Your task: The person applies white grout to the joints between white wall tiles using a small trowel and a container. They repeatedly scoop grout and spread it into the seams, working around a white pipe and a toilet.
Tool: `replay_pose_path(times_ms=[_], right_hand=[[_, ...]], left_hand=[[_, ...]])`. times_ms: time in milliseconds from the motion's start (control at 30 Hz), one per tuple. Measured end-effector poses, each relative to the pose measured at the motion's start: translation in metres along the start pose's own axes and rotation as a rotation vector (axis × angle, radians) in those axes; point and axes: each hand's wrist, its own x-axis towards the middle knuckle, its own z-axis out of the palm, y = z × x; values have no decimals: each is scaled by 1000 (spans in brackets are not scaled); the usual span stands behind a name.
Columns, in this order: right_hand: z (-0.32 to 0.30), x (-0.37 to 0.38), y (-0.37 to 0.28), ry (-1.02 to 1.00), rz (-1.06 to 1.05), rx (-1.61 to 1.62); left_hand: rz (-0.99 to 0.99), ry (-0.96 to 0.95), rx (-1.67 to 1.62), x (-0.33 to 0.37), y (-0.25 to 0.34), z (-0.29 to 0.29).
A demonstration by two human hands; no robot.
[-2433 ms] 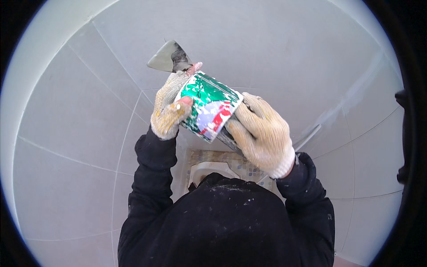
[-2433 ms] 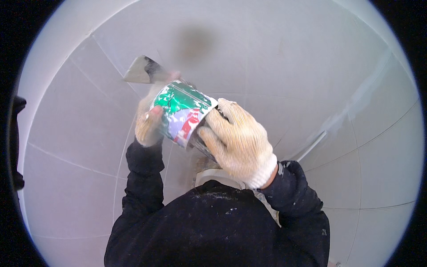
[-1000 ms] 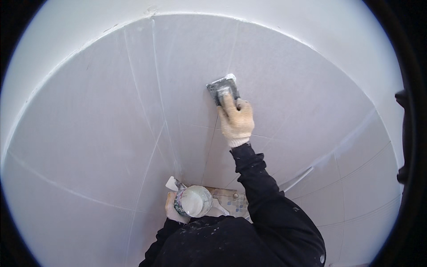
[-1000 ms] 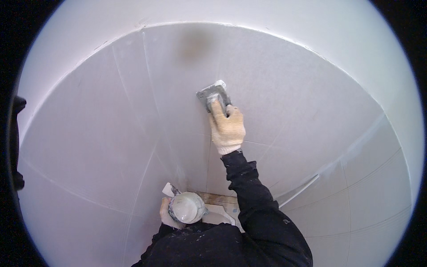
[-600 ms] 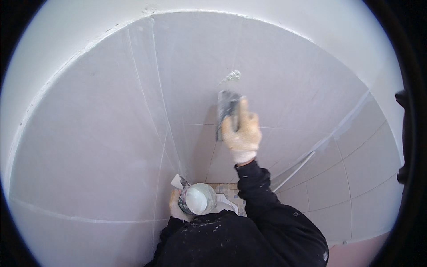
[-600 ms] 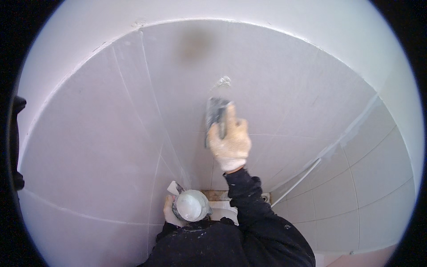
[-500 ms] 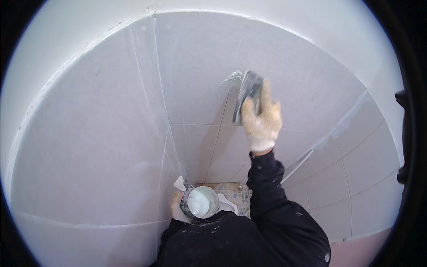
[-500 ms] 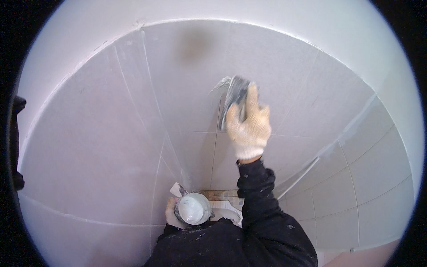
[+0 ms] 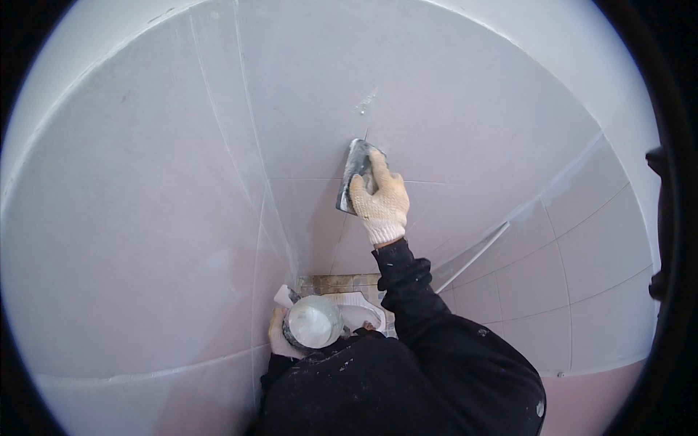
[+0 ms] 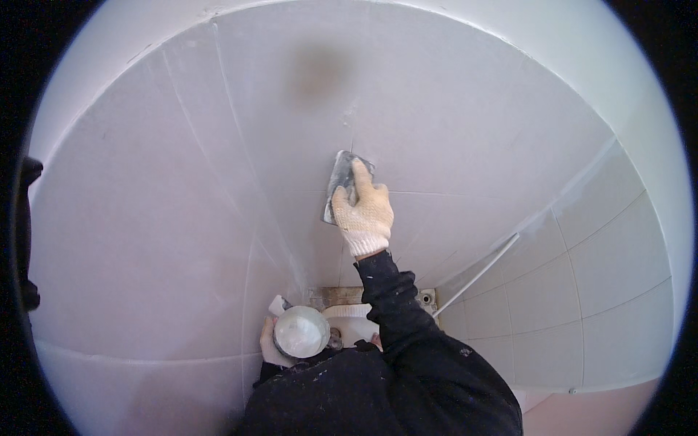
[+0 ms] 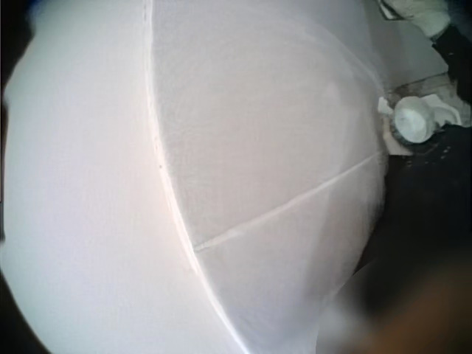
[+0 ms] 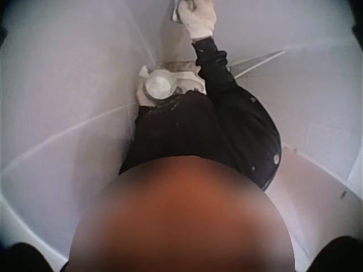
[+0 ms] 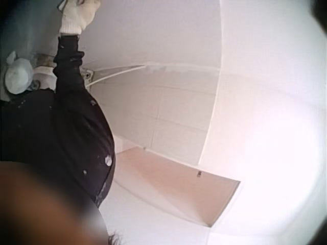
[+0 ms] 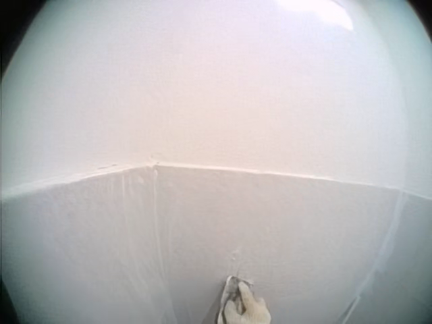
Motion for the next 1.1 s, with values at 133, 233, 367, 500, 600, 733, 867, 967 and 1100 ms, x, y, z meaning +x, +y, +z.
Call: replay_pose_path(times_ms=[133,233,367,500,600,733,867,967,1100], right_hand=[[19,-7,6,279,101,251],[56,-6,-6,329,177,247],[114,-29,-7,283,247,316],[129,-63,6,58,261,246],[84,-56,-2,259,149,99],[-4,7,-35,431,-168,-184],[-6,43,-50,381,-267,-275],[75,29,-40,271,-238,-300],[141,-23,11,52,-34,-232]], left_hand=[[-73,-47,-65,0,-7,-22],[-92,4,-31,8,-2,-44],[-37,114,99,19,0,-76],[-24,117,-131,22,0,-95],[-46,-62,-108,17,8,-97],[-43,-82,-42,12,16,-95],[-166,-37,-126,26,22,-108],[-7,-58,34,55,40,-125],[-6,75,11,67,51,-135]])
